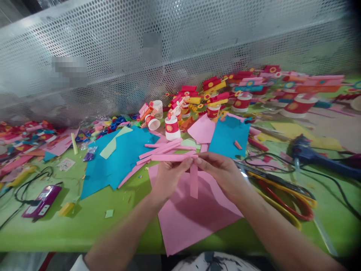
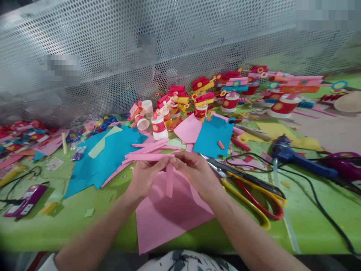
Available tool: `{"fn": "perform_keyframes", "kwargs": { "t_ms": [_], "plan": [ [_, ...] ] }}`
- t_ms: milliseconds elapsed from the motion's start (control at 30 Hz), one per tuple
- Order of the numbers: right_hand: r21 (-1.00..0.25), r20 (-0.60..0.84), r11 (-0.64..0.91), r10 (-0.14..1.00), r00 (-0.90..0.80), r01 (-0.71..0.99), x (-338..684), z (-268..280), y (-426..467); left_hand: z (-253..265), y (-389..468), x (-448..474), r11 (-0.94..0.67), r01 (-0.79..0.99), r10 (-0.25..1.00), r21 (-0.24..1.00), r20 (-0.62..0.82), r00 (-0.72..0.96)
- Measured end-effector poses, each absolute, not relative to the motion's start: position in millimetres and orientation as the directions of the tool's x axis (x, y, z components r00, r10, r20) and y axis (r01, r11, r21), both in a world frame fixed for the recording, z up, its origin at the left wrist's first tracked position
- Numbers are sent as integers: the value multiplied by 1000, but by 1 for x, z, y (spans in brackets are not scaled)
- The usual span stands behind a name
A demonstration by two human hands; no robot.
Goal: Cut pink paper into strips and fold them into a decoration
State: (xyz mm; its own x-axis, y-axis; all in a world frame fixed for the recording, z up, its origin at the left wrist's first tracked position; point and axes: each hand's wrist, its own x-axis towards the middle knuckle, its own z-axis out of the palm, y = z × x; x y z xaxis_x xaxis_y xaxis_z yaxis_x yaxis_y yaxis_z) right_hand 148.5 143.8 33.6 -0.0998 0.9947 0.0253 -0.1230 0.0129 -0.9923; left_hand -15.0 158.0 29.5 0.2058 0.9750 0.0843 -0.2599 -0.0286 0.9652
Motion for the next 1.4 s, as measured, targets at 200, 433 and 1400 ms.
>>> {"fn": "perform_keyframes", "kwargs": {
  "t_ms": [200, 433, 1400],
  "plan": [
    [-993, 19, 15, 999, -38, -115, 147, 31, 146, 28, 160, -15, -117, -129, 978, 985, 137, 159],
    [-987, -13, -11, 1000, 9, -161, 145, 29, 147, 32, 158, -16, -196, 25, 978, 980, 193, 81],
    [-957, -70, -57, 997, 35, -284, 140, 29, 145, 24, 165, -16, 209, -411, 935, 887, -58, 350]
  ]
}}
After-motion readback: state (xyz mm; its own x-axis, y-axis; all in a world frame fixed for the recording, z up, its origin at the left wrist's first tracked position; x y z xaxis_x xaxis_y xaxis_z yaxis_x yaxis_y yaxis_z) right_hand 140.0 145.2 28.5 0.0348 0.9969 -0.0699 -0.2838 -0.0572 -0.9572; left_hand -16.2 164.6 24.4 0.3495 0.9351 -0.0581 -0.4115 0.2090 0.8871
